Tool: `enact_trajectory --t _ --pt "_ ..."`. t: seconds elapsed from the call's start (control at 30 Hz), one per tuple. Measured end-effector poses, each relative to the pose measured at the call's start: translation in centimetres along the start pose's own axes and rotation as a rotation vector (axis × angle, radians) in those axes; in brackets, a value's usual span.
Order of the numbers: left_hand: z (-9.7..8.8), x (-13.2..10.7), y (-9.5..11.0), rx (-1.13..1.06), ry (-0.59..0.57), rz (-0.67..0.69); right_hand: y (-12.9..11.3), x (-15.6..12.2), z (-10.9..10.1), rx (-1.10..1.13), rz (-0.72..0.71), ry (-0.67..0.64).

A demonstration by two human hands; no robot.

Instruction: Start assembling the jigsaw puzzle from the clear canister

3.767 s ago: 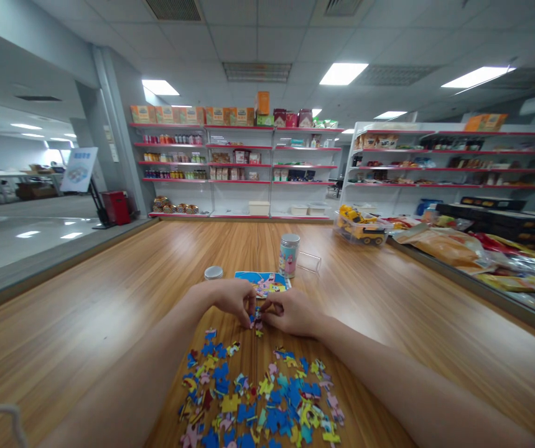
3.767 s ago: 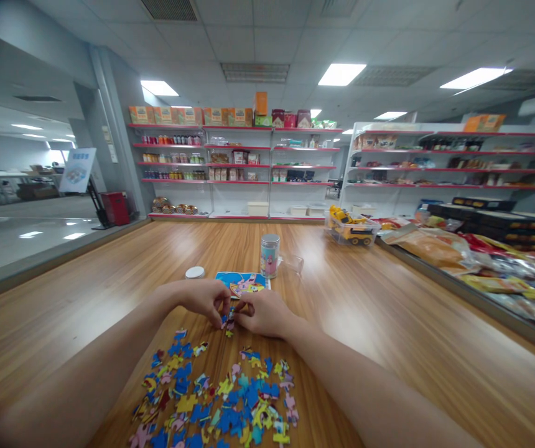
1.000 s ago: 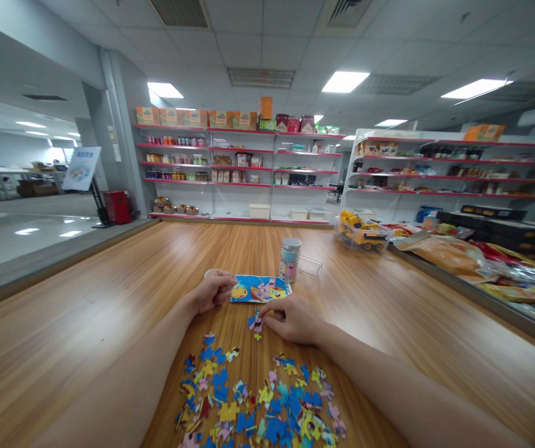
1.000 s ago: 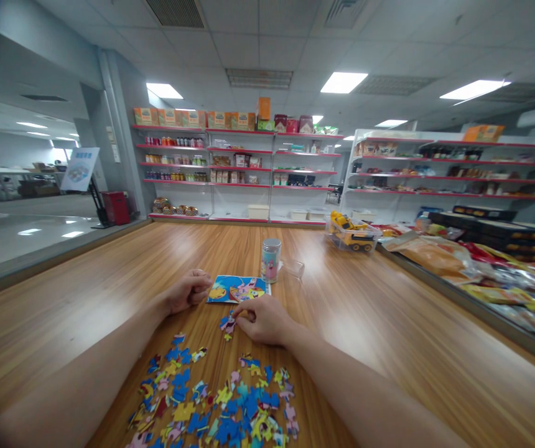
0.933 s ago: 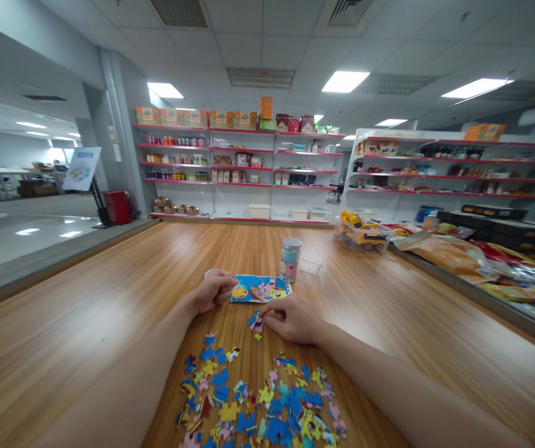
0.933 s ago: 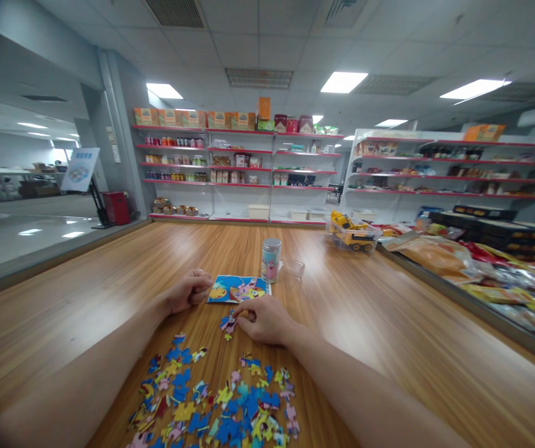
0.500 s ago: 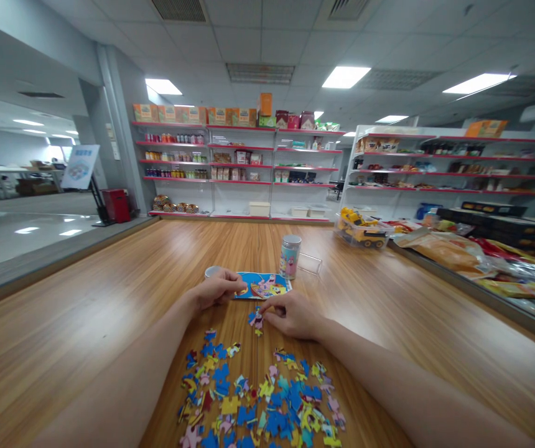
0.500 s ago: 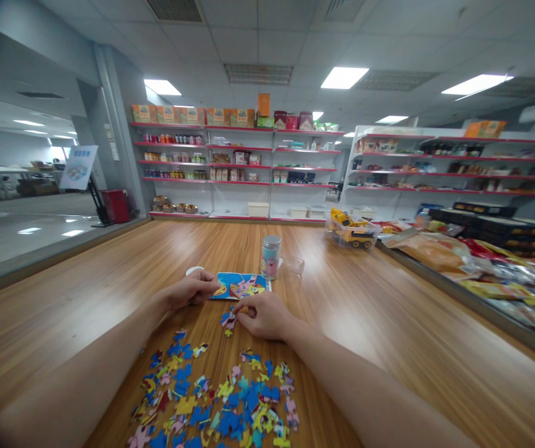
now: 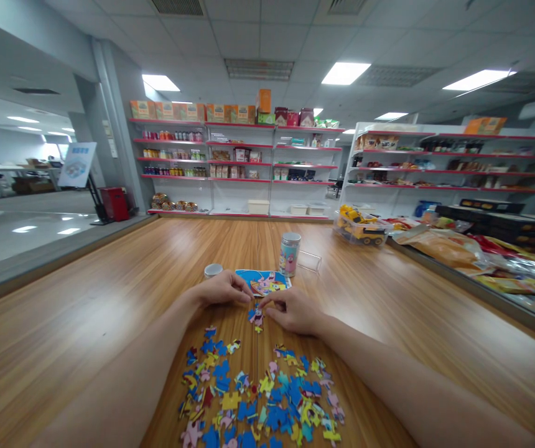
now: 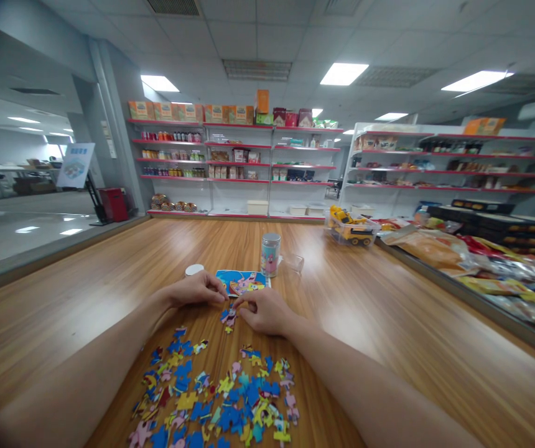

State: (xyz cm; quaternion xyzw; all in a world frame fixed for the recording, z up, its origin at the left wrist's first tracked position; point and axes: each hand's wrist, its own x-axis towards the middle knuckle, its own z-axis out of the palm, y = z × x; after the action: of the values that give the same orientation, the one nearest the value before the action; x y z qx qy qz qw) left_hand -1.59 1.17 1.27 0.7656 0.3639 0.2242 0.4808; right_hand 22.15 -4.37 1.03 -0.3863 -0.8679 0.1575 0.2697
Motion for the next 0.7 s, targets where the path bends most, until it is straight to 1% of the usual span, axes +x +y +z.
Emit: enact_trajectory --t 0.13,0.2,0.3,0.43,0.7 --pt "0.21 0.21 0.67 0.061 -0.134 0.044 0.45 0.08 0.19 0.019 -0.003 0.014" --pt "0.22 0.34 0.69 0.076 -0.165 0.057 0.71 0.13 0.34 0.018 0.0 0.036" --pt "0.1 0.52 0.39 0.11 -0.172 0.066 0.92 0.19 0.47 0.006 0.009 0.05" --pt "-0.03 0.56 0.12 0.143 -0.174 0.073 0.76 0.15 0.38 -0.003 0.003 0.036" --pt "0.22 0.3 0.78 0.11 -0.149 0.011 0.45 0.09 0.33 -0.03 0.02 0.017"
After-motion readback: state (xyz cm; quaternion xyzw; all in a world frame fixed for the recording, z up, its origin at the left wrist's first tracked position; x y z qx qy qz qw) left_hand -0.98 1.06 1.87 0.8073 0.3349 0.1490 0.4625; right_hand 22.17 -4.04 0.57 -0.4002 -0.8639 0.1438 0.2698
